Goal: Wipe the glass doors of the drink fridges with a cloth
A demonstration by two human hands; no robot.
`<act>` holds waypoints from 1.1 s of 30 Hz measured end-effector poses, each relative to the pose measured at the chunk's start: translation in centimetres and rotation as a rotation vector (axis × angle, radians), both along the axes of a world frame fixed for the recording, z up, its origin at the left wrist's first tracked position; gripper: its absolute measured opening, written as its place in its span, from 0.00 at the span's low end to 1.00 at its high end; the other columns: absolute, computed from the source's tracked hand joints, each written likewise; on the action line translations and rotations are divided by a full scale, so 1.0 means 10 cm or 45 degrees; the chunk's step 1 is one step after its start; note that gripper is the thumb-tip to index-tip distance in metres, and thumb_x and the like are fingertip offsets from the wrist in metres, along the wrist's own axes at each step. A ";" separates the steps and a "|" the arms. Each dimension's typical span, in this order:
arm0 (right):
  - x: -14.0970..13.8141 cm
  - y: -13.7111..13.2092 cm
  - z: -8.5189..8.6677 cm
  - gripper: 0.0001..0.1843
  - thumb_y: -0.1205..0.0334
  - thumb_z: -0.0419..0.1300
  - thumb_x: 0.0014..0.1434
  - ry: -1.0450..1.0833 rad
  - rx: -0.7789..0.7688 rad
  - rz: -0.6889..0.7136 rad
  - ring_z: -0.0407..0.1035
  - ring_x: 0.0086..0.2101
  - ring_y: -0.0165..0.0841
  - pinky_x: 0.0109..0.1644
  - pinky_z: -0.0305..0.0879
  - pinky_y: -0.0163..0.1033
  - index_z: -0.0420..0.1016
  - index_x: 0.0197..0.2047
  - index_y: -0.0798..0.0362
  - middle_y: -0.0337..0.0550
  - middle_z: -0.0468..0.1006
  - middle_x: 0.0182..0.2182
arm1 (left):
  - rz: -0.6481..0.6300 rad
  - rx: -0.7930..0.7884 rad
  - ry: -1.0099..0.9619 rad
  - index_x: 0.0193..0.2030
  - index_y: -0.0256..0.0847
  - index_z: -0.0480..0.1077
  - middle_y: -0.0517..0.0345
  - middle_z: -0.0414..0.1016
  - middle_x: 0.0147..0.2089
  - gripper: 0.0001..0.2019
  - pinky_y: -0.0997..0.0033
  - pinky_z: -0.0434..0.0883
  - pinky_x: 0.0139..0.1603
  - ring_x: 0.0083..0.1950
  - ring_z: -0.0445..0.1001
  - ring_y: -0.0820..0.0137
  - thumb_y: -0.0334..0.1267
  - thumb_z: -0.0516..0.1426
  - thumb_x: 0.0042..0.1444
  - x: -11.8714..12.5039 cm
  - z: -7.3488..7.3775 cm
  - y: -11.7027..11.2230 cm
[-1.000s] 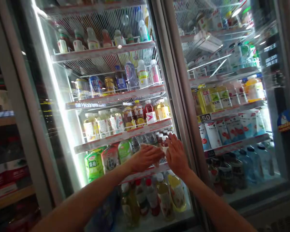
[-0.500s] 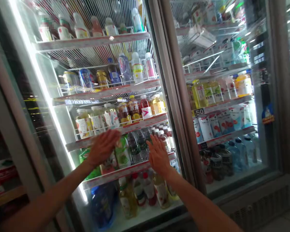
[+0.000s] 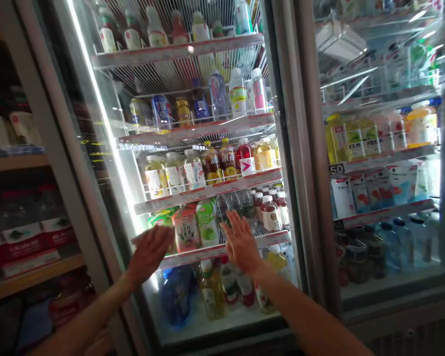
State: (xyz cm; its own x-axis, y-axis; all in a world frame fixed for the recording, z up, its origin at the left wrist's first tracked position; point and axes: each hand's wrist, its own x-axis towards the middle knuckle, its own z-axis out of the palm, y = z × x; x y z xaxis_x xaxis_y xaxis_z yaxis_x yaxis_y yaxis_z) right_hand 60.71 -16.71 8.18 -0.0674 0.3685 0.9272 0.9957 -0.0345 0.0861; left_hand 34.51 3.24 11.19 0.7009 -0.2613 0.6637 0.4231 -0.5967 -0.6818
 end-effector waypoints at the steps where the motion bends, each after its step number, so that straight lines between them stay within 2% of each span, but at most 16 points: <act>1: -0.03 0.02 -0.01 0.25 0.72 0.48 0.54 -0.011 -0.021 0.015 0.39 0.65 0.42 0.63 0.51 0.57 0.67 0.55 0.58 0.56 0.52 0.64 | -0.035 0.015 0.148 0.59 0.49 0.63 0.55 0.65 0.61 0.22 0.55 0.53 0.64 0.68 0.53 0.60 0.35 0.52 0.57 -0.04 -0.13 -0.01; 4: -0.11 0.05 0.00 0.24 0.71 0.49 0.54 -0.036 -0.054 0.049 0.39 0.65 0.41 0.63 0.49 0.56 0.68 0.54 0.56 0.53 0.51 0.65 | -0.163 0.102 0.630 0.60 0.55 0.61 0.63 0.63 0.63 0.22 0.65 0.53 0.64 0.65 0.57 0.70 0.37 0.50 0.58 -0.15 -0.37 0.01; 6: -0.13 0.04 0.05 0.24 0.71 0.49 0.54 -0.028 -0.039 0.048 0.39 0.65 0.41 0.64 0.49 0.55 0.68 0.54 0.56 0.53 0.50 0.65 | -0.191 0.097 0.723 0.61 0.56 0.59 0.65 0.63 0.62 0.23 0.68 0.53 0.64 0.64 0.59 0.73 0.36 0.50 0.58 -0.19 -0.34 0.06; 9: -0.13 0.03 0.06 0.24 0.70 0.48 0.55 0.001 -0.027 0.034 0.38 0.65 0.40 0.64 0.48 0.55 0.67 0.55 0.56 0.52 0.49 0.65 | -0.091 -0.055 0.286 0.65 0.54 0.52 0.59 0.62 0.63 0.28 0.61 0.53 0.65 0.66 0.57 0.67 0.33 0.50 0.58 -0.14 -0.16 0.10; 11: -0.12 0.03 0.01 0.24 0.70 0.48 0.55 0.003 -0.056 0.041 0.38 0.65 0.39 0.64 0.48 0.55 0.66 0.55 0.55 0.52 0.49 0.65 | -0.004 -0.145 -0.166 0.67 0.50 0.46 0.51 0.56 0.66 0.31 0.51 0.53 0.63 0.68 0.51 0.59 0.32 0.50 0.58 -0.05 -0.12 0.06; 12: -0.12 0.03 -0.04 0.24 0.71 0.48 0.55 -0.003 -0.072 0.046 0.38 0.65 0.39 0.64 0.48 0.55 0.66 0.55 0.55 0.52 0.50 0.65 | 0.004 -0.158 -0.271 0.68 0.50 0.45 0.49 0.55 0.67 0.32 0.48 0.53 0.63 0.69 0.49 0.56 0.32 0.50 0.58 0.00 -0.13 0.02; 13: -0.11 0.03 -0.08 0.24 0.71 0.48 0.55 -0.013 -0.084 0.051 0.38 0.65 0.39 0.64 0.48 0.55 0.66 0.55 0.55 0.52 0.51 0.65 | -0.019 -0.144 -0.245 0.67 0.50 0.45 0.49 0.55 0.67 0.31 0.48 0.53 0.63 0.69 0.49 0.56 0.33 0.50 0.58 0.05 -0.16 -0.02; 15: -0.09 0.03 -0.15 0.25 0.71 0.48 0.54 -0.031 -0.086 0.050 0.39 0.65 0.39 0.64 0.48 0.55 0.67 0.55 0.56 0.53 0.52 0.64 | -0.135 -0.053 0.125 0.66 0.52 0.48 0.54 0.59 0.65 0.28 0.54 0.50 0.65 0.67 0.54 0.61 0.34 0.49 0.59 0.13 -0.17 -0.09; 17: -0.06 0.00 -0.16 0.24 0.71 0.48 0.54 -0.034 -0.059 0.031 0.39 0.65 0.39 0.64 0.48 0.55 0.67 0.54 0.57 0.54 0.53 0.64 | -0.223 0.025 0.447 0.65 0.53 0.51 0.59 0.62 0.63 0.26 0.61 0.47 0.67 0.66 0.56 0.68 0.34 0.47 0.60 0.21 -0.08 -0.12; 18: -0.03 -0.02 -0.15 0.24 0.71 0.48 0.54 -0.029 -0.044 0.018 0.39 0.65 0.39 0.64 0.48 0.55 0.67 0.54 0.57 0.55 0.53 0.64 | -0.225 0.029 0.424 0.65 0.52 0.51 0.59 0.62 0.63 0.26 0.61 0.47 0.67 0.67 0.55 0.69 0.33 0.47 0.60 0.25 0.00 -0.12; 22: 0.06 -0.10 -0.10 0.25 0.72 0.47 0.55 -0.016 -0.030 -0.012 0.39 0.65 0.40 0.64 0.49 0.56 0.65 0.56 0.57 0.55 0.53 0.64 | -0.080 -0.099 -0.317 0.66 0.46 0.49 0.48 0.55 0.67 0.28 0.48 0.45 0.66 0.69 0.46 0.58 0.33 0.49 0.59 0.44 0.29 -0.15; 24: 0.08 -0.13 -0.11 0.25 0.72 0.47 0.55 -0.026 -0.027 -0.016 0.40 0.65 0.40 0.64 0.49 0.56 0.65 0.56 0.57 0.55 0.54 0.64 | -0.106 -0.044 -0.101 0.66 0.47 0.51 0.50 0.56 0.66 0.27 0.49 0.44 0.67 0.69 0.48 0.59 0.35 0.49 0.59 0.53 0.28 -0.21; 27: 0.11 -0.16 -0.15 0.25 0.72 0.48 0.54 -0.058 -0.012 -0.011 0.40 0.65 0.40 0.64 0.49 0.55 0.65 0.56 0.57 0.54 0.54 0.63 | -0.198 0.103 0.602 0.64 0.49 0.54 0.57 0.59 0.65 0.25 0.59 0.43 0.68 0.68 0.53 0.67 0.38 0.49 0.59 0.62 0.20 -0.30; 28: 0.12 -0.16 -0.16 0.25 0.72 0.48 0.54 -0.066 -0.003 -0.010 0.40 0.65 0.40 0.64 0.49 0.55 0.65 0.56 0.57 0.55 0.54 0.63 | -0.194 0.109 0.635 0.64 0.49 0.54 0.57 0.59 0.65 0.25 0.60 0.42 0.69 0.68 0.53 0.67 0.38 0.49 0.59 0.65 0.19 -0.32; 32: 0.19 -0.20 -0.20 0.25 0.72 0.48 0.55 -0.079 0.049 -0.027 0.40 0.65 0.41 0.63 0.50 0.55 0.64 0.56 0.58 0.57 0.55 0.63 | -0.078 -0.041 -0.036 0.64 0.45 0.55 0.49 0.59 0.65 0.25 0.50 0.41 0.68 0.69 0.48 0.60 0.35 0.49 0.59 0.81 0.25 -0.38; 33: 0.20 -0.20 -0.21 0.25 0.72 0.47 0.55 -0.079 0.052 -0.031 0.40 0.65 0.41 0.62 0.51 0.56 0.64 0.56 0.59 0.57 0.55 0.63 | -0.083 -0.036 -0.069 0.64 0.44 0.56 0.49 0.58 0.65 0.25 0.49 0.40 0.68 0.69 0.46 0.59 0.35 0.49 0.59 0.86 0.26 -0.41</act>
State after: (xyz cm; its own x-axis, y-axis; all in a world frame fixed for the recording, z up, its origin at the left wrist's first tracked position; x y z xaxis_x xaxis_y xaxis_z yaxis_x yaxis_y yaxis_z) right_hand 62.76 -18.74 6.06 -0.1164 0.3329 0.9357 0.9873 -0.0636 0.1455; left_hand 43.09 -0.84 13.78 0.6459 -0.2856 0.7080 0.4187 -0.6429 -0.6414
